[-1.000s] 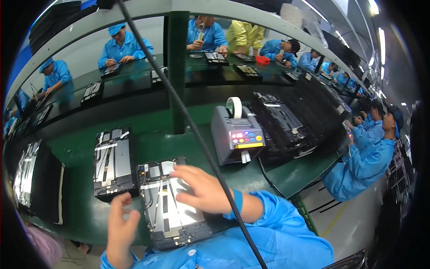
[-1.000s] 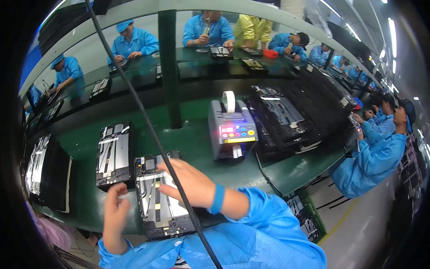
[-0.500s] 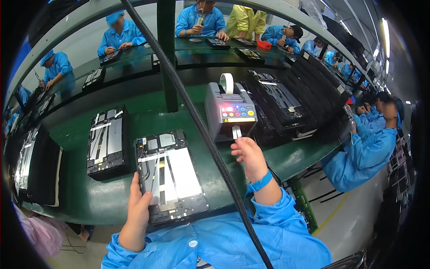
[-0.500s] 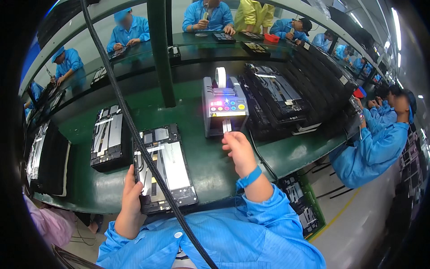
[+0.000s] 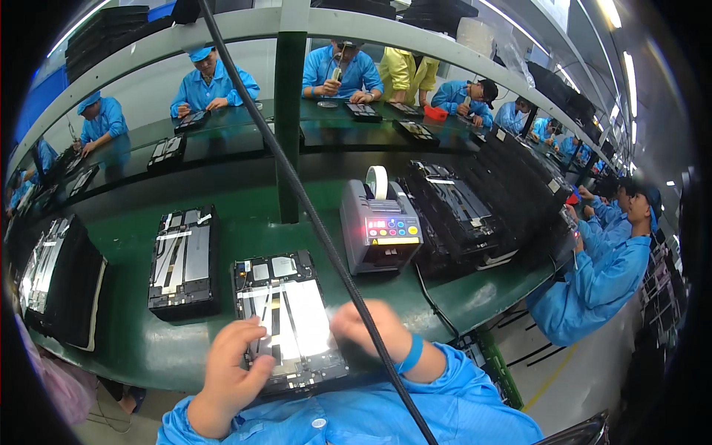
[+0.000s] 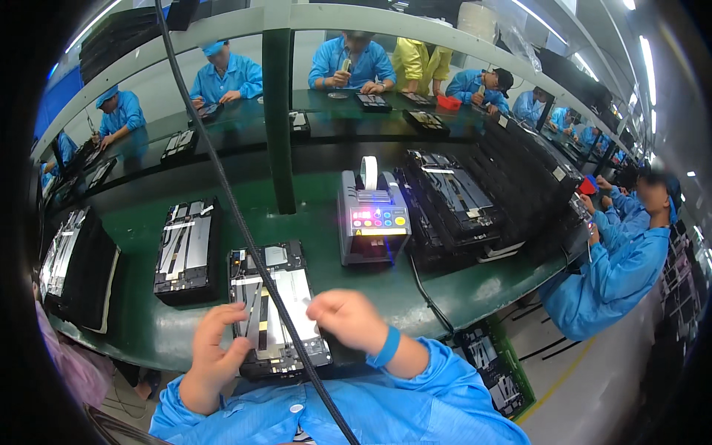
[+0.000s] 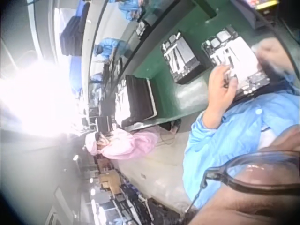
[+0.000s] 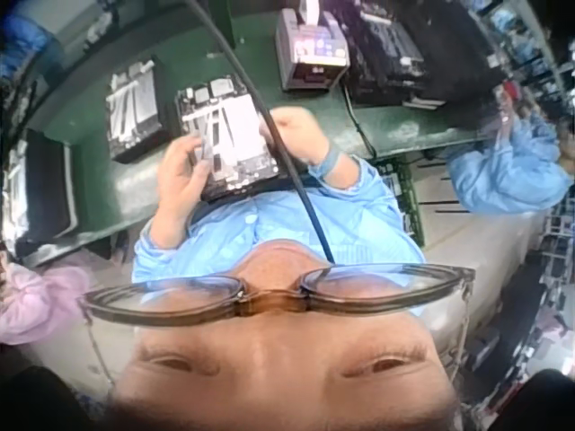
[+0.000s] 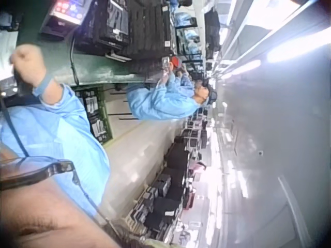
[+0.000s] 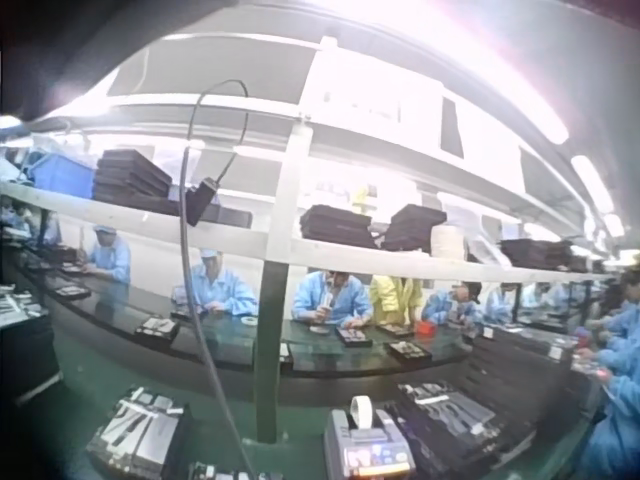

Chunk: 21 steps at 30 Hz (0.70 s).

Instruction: The person repeatedly applies small white adhesive strips to the internal components of a rectangular electronic device on a green workbench. They handle the device, peel and place the strips, and occasionally move the device to a stack on the right side of the table.

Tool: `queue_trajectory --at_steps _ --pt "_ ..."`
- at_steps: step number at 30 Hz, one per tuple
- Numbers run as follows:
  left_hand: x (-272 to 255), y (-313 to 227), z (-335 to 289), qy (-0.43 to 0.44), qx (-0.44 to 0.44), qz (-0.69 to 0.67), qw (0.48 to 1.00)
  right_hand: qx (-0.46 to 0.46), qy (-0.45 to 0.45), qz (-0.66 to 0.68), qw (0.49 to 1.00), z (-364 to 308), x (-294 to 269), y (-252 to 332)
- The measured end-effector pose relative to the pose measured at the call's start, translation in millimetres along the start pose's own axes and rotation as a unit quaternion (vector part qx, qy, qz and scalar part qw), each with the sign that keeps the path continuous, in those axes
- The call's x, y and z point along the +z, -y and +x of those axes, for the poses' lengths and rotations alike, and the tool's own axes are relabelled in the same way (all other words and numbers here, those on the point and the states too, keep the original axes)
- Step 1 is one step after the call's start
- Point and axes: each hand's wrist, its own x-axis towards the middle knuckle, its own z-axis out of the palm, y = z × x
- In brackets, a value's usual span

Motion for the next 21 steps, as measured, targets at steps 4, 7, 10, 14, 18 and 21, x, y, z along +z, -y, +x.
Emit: queue_trajectory --at_steps 4,7,10,14,18,21 --pt "4 -12 27 0.097 0.007 -0.046 0.994 -0.097 0.137 -0.170 0.971 8 23 17" --pt "7 -12 34 0.083 -0.005 -0.051 0.995 -0.109 0.148 -0.216 0.959 13 27 24" --pt "7 -2 35 0.039 0.008 -0.042 0.998 -0.117 0.071 -0.269 0.953 13 30 28" --pt "3 8 37 -0.004 -0.030 -0.089 0.996 -0.178 -0.064 -0.259 0.947 19 31 39" --pt "0 11 50 0.077 -0.056 -0.188 0.978 -0.208 -0.012 -0.264 0.942 31 32 33" --pt "-1 30 50 0.049 0.037 -0.124 0.990 -0.203 -0.016 -0.265 0.943 42 35 27"
